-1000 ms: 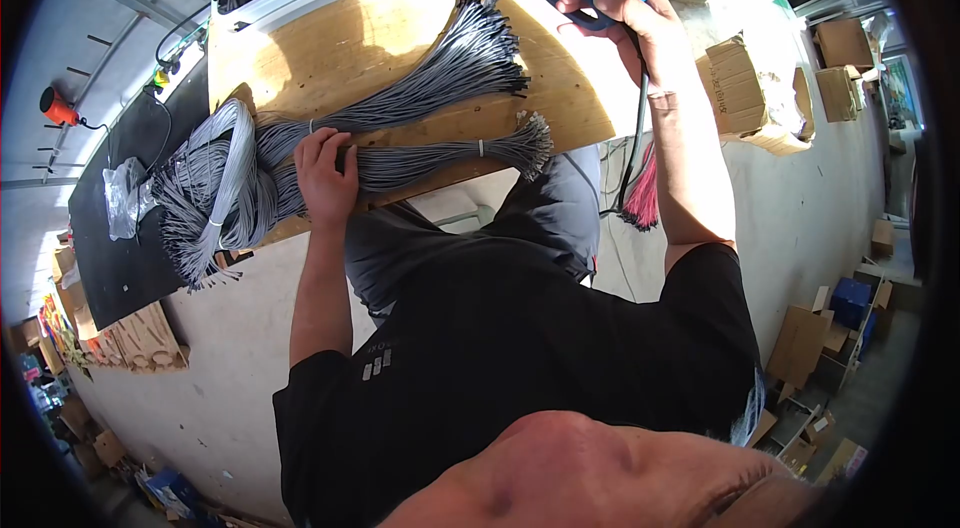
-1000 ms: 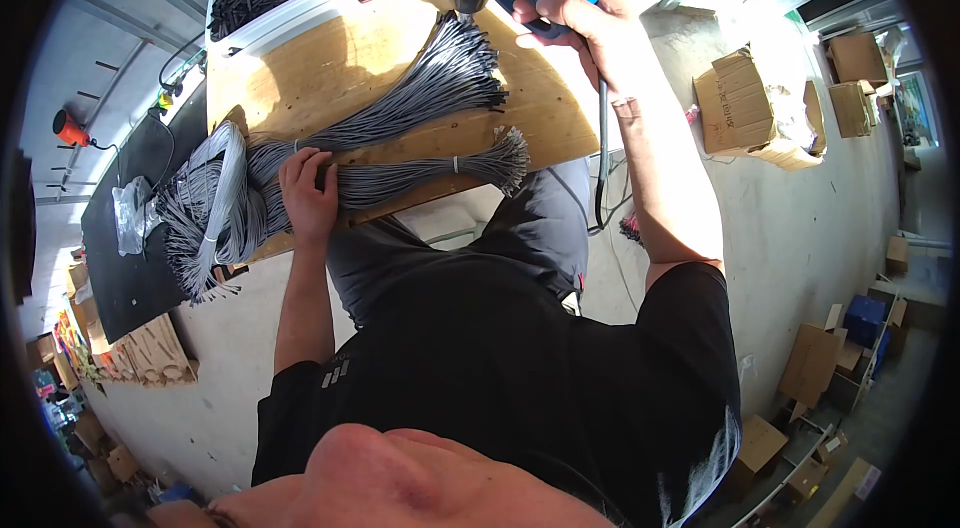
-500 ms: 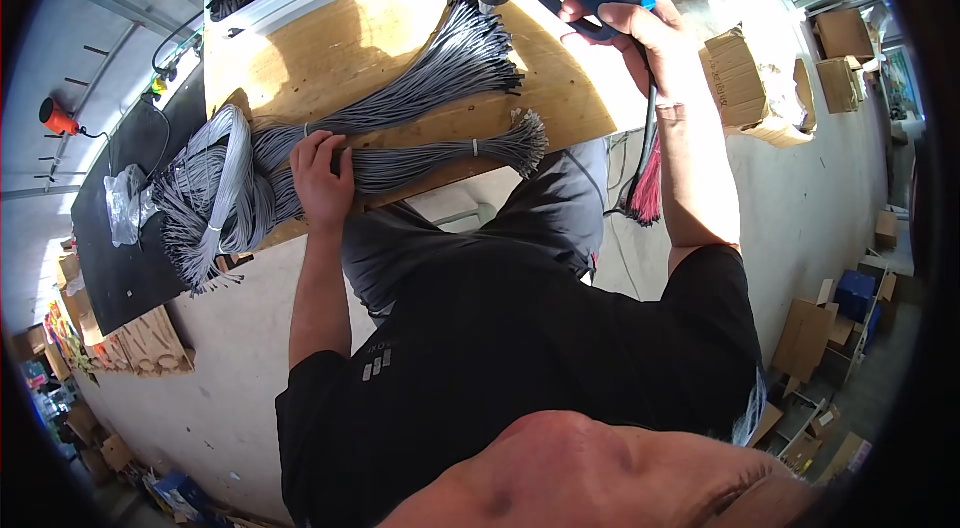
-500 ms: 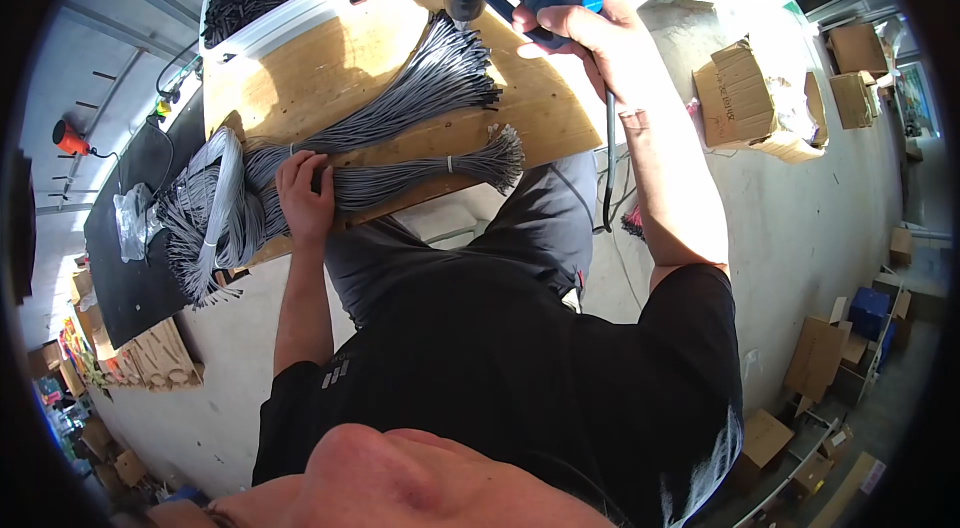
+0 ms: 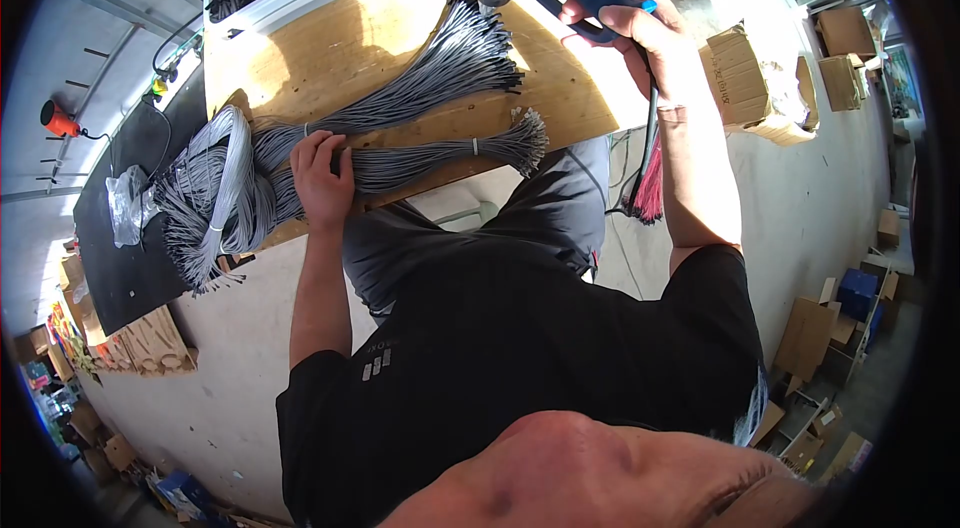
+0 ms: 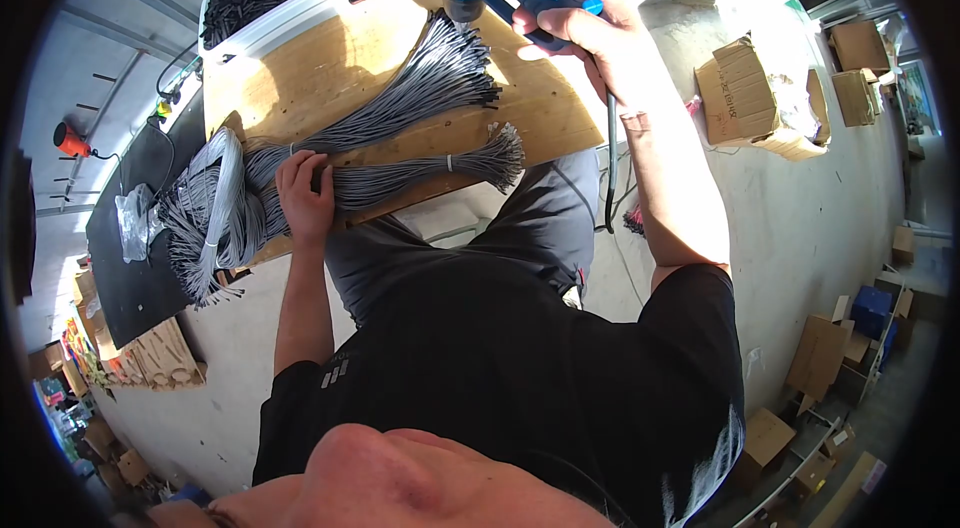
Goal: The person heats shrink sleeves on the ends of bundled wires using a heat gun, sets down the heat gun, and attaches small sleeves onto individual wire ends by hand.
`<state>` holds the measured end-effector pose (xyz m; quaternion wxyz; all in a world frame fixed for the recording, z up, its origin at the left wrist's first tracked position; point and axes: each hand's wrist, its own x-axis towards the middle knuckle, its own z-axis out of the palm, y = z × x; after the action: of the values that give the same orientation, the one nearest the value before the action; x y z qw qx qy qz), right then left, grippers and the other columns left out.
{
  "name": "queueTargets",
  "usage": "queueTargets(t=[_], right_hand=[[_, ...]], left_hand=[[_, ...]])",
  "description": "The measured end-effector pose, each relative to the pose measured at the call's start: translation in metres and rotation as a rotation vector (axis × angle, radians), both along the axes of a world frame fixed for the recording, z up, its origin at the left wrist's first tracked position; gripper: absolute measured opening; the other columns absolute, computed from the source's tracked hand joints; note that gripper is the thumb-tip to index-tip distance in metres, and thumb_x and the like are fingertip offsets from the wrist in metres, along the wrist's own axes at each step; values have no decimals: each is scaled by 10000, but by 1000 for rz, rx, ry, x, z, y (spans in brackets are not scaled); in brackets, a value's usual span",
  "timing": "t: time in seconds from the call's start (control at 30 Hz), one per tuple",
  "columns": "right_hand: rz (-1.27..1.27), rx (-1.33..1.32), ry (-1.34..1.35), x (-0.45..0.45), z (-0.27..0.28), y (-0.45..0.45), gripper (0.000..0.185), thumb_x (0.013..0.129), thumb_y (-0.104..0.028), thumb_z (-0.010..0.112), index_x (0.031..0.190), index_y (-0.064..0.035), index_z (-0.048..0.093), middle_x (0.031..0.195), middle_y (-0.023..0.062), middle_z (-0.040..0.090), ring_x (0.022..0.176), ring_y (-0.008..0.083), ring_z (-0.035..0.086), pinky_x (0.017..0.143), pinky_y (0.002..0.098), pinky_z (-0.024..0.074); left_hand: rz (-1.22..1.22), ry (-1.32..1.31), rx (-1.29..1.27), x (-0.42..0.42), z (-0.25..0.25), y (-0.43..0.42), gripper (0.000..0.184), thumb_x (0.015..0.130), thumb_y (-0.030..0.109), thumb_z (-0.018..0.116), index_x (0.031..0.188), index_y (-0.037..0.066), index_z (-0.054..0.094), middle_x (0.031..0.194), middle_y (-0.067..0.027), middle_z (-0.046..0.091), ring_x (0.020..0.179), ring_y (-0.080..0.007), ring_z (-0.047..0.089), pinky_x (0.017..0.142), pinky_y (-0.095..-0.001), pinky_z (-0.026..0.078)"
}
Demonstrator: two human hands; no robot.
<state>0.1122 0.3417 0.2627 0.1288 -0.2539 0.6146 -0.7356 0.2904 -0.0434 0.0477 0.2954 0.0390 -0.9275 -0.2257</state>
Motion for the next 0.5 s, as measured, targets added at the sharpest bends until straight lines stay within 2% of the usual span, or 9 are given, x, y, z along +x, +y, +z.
queueTargets(t=[0.27, 0.5], right_hand=[[13, 13, 13, -2, -5, 5, 653, 902, -160, 682, 1543, -98, 574, 1336, 167, 649, 1078, 218, 732, 949, 353, 654], [-5, 18, 22, 3, -5, 7, 636, 915, -93, 647, 1546, -90, 569, 1295, 153, 662, 1052, 204, 726, 941, 340, 650]], left_hand=[[2, 4, -24, -1, 0, 0, 223, 849, 46, 796, 1066, 60, 749, 1188, -88, 688, 1156, -325, 624, 1032, -434, 498], [2, 7, -20, -1, 0, 0, 230, 844, 41, 796, 1068, 64, 750, 1187, -88, 687, 1156, -327, 621, 1033, -437, 496]])
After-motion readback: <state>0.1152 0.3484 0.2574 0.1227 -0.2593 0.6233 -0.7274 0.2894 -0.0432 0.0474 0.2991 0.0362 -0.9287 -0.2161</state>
